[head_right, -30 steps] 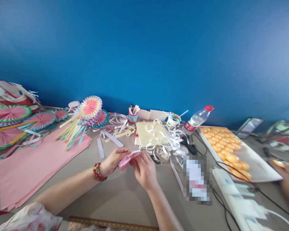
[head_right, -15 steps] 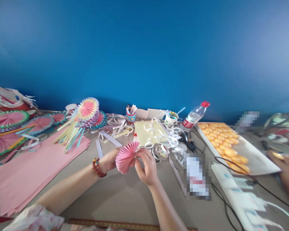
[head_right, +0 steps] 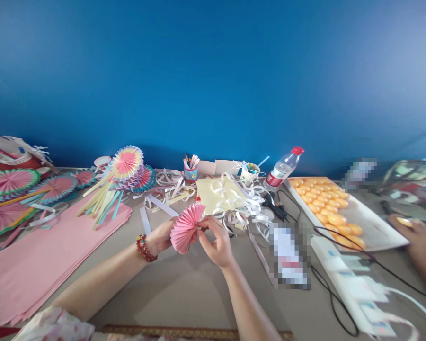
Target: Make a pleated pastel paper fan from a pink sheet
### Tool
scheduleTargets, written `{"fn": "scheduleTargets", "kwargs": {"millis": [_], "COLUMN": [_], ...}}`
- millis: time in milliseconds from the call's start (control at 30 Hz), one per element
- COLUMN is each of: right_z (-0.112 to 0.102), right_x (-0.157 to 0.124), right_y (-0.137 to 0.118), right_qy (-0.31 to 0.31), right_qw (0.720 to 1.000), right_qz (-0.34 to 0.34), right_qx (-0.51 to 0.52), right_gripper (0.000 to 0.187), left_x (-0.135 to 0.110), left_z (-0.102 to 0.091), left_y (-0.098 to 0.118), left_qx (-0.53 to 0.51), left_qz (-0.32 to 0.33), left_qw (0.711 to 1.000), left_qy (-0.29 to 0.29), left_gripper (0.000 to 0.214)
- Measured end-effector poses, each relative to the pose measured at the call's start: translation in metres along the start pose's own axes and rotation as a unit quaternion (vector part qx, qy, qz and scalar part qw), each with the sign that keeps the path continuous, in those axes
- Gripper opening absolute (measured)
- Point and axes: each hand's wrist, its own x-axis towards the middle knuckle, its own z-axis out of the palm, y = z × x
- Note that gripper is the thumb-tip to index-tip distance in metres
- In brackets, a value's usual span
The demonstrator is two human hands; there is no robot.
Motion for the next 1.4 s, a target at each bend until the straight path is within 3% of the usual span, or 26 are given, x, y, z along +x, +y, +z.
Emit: {"fn": "scheduleTargets", "kwargs": {"millis": [233, 400, 500, 833, 1000, 1167, 1400], "right_z": [0.015, 0.020, 0.020, 0.023, 0.021, 0.020, 0.015], "right_x": [-0.006, -0.006, -0.007, -0.017, -0.016, -0.014, -0.008], "right_y": [0.007, 0.010, 0.011, 0.023, 0.019, 0.015, 0.008], "right_qy": [0.013, 0.026, 0.031, 0.119, 0.117, 0.135, 0.095], "right_qw": [0.982, 0.970, 0.967, 0.975, 0.980, 0.986, 0.994], "right_qz": [0.106, 0.130, 0.139, 0.132, 0.132, 0.080, 0.022], "right_qx": [0.155, 0.205, 0.214, 0.133, 0.090, 0.060, -0.053], "right_gripper": [0.014, 0.026, 0.023, 0.017, 0.014, 0.013, 0.011], "left_x": [0.000, -0.002, -0.003, -0.004, -0.004, -0.005, -0.004], "left_z": [0.006, 0.012, 0.015, 0.018, 0.020, 0.021, 0.018], "left_y": [-0.003, -0.001, -0.001, -0.004, -0.006, -0.007, -0.013], "left_qx": [0.011, 0.023, 0.042, 0.150, 0.143, 0.137, 0.160], "left_qz": [0.039, 0.044, 0.048, 0.112, 0.118, 0.122, 0.130], "left_qw": [0.997, 0.996, 0.994, 0.977, 0.976, 0.975, 0.968], "left_qy": [0.059, 0.079, 0.085, 0.107, 0.114, 0.127, 0.143], "left_gripper": [0.022, 0.031, 0.035, 0.031, 0.031, 0.027, 0.029]}}
